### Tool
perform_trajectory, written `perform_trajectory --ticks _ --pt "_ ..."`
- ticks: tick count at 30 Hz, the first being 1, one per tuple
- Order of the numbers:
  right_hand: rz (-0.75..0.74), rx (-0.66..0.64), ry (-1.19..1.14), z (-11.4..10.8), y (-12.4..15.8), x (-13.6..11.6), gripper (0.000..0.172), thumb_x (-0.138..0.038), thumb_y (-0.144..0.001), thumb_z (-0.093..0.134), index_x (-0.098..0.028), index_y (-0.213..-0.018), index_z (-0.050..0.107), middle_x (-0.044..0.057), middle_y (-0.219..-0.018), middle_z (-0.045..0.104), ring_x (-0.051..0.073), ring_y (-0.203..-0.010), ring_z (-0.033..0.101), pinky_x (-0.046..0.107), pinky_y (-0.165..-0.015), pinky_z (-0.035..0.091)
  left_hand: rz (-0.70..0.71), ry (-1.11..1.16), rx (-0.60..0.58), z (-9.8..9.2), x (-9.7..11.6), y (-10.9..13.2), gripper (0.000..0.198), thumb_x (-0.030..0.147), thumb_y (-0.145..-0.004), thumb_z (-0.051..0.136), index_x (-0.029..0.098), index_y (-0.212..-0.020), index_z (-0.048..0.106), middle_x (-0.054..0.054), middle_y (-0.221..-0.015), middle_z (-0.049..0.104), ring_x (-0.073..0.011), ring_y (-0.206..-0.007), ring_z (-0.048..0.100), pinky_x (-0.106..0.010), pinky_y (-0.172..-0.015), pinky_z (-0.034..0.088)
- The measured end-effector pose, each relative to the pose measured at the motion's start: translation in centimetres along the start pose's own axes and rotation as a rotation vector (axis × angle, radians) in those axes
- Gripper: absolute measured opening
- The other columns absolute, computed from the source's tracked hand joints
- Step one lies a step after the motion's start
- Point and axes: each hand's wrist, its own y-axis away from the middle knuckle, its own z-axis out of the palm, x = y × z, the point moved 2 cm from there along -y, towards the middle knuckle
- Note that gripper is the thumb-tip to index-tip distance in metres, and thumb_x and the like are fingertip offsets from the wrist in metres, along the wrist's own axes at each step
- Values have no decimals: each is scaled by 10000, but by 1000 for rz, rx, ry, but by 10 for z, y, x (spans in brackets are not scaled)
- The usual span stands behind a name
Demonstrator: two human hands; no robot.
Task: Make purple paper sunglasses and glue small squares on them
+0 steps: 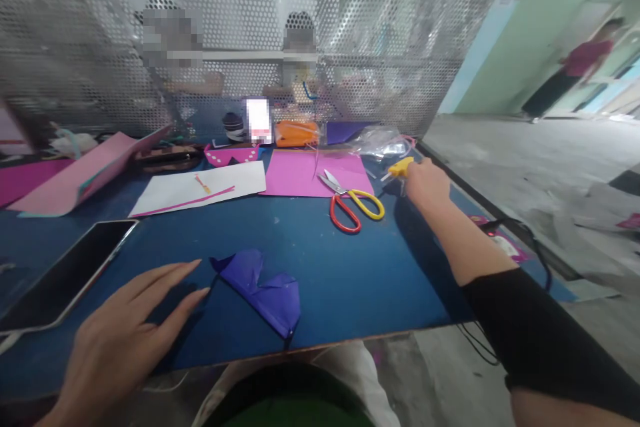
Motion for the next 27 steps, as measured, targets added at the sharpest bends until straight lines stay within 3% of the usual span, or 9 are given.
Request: perform_trajectory --ticks 3,6,9,13,16,19,22,25,27 --pt "-84 35 -21 -6 6 0 132 -239 -914 611 -192 -832 703 177 -1062 674 329 -1125 603 501 -930 439 -48 23 -46 -2 -3 -5 432 504 -928 555 192 -1198 683 -104 -1141 712 -280 -1035 670 -417 -913 520" --pt "-165 73 -48 -18 35 -11 112 -208 -882 594 -223 -870 705 189 -1083 667 420 -1196 543 602 -958 362 -102 94 -180 1 -6 -11 449 513 -917 565 209 -1230 671 -89 -1199 699 -272 -1081 663 -388 -885 544" --pt "-385 -27 -217 -26 89 -38 226 -362 -900 591 -262 -1072 697 113 -1105 707 342 -1036 652 522 -891 474 -128 189 -291 5 -8 -19 446 530 -906 570 240 -1228 671 -62 -1200 708 -261 -1082 667 -355 -804 565" --pt "-623 -423 -631 -24 166 -87 260 -396 -892 667 -284 -1127 675 28 -1068 720 178 -958 686 302 -829 547 -115 289 -325 10 -6 -33 400 510 -893 592 251 -1177 701 -49 -1196 717 -251 -1083 667 -355 -831 556" --pt "-660 -467 -797 -19 199 -117 351 -394 -849 727 -254 -1164 664 43 -1044 695 168 -917 667 290 -784 545 -68 364 -347 15 -3 -40 319 454 -896 599 245 -1093 738 -41 -1118 744 -232 -1026 683 -369 -899 528" --pt "-692 -466 -830 -14 208 -136 192 -293 -890 682 -226 -1069 700 56 -1018 701 181 -923 651 320 -787 516 -50 408 -358 19 -2 -42 267 405 -910 578 237 -1004 763 -36 -1033 764 -221 -970 694 -362 -884 523" --pt "-605 -568 -939 -16 200 -143 56 -245 -882 679 -219 -888 728 30 -905 711 161 -849 647 303 -759 498 -76 428 -313 14 -3 -43 264 399 -901 577 223 -923 773 -43 -990 772 -226 -942 699 -359 -861 522" --pt "-306 -688 -1173 -25 179 -147 54 -256 -795 746 -220 -761 724 1 -783 695 134 -751 633 267 -717 503 -149 524 -284 3 -5 -54 254 437 -849 635 228 -885 773 -41 -974 779 -238 -949 698 -366 -898 509" --pt "-57 -726 -1381 -30 159 -150 125 -299 -718 800 -214 -717 708 -15 -727 674 108 -647 595 237 -631 498 -240 668 -357 -2 -6 -66 272 476 -823 656 240 -884 775 -40 -977 784 -250 -973 694 -376 -913 505"
